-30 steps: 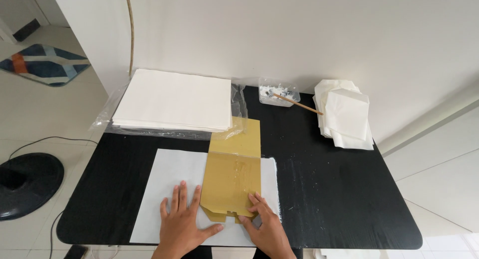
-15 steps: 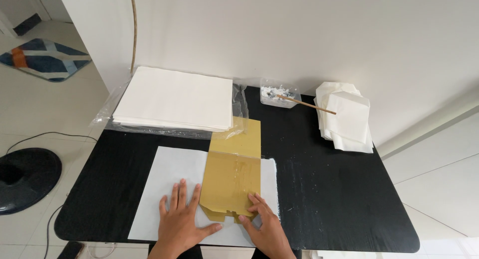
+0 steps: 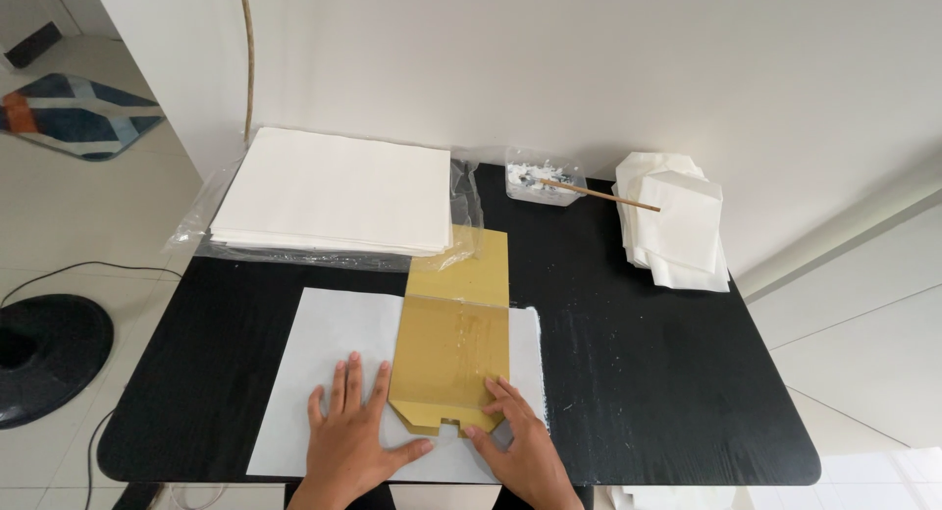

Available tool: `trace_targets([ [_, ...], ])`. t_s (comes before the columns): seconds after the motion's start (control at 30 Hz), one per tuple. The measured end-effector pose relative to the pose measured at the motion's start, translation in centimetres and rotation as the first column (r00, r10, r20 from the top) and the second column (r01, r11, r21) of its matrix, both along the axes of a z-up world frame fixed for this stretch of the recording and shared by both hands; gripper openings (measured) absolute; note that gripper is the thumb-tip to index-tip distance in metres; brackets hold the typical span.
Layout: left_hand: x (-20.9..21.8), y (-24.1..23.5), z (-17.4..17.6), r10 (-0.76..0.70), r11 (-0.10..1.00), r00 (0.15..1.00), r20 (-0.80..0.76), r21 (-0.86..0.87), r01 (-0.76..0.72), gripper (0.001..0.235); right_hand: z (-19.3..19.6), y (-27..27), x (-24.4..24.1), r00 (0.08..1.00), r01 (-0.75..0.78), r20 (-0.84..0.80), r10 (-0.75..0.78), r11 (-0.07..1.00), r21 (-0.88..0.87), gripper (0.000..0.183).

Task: The person applies white glue to the edges of a folded white paper object using a brush. They then place a sheet of white paper onto a yellow cardboard template and smooth it down with their hands.

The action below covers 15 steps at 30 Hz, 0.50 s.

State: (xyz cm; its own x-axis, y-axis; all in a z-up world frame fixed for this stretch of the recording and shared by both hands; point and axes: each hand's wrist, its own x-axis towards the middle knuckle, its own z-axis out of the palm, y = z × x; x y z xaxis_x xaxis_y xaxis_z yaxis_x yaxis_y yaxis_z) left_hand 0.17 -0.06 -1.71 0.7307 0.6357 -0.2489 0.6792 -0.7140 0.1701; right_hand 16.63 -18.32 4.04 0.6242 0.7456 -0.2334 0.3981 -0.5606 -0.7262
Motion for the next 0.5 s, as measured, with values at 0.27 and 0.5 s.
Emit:
trace_targets([
  [0.27,-3.6,2.8,0.6,-0.015,0.997,0.990,-0.142,-0.083,0.003,0.140,-1.3,-0.3,0.6,0.999,-0.054,0.002,0.054,0.996,-0.074,0.039],
  [0.5,-7.3,5.7,3.2,-0.108,0.963,0.920,-0.378,-0.271,0.001,0.166,-1.5,0.0,0.8,0.999,-0.049,-0.007,0.049,0.995,-0.092,0.036],
])
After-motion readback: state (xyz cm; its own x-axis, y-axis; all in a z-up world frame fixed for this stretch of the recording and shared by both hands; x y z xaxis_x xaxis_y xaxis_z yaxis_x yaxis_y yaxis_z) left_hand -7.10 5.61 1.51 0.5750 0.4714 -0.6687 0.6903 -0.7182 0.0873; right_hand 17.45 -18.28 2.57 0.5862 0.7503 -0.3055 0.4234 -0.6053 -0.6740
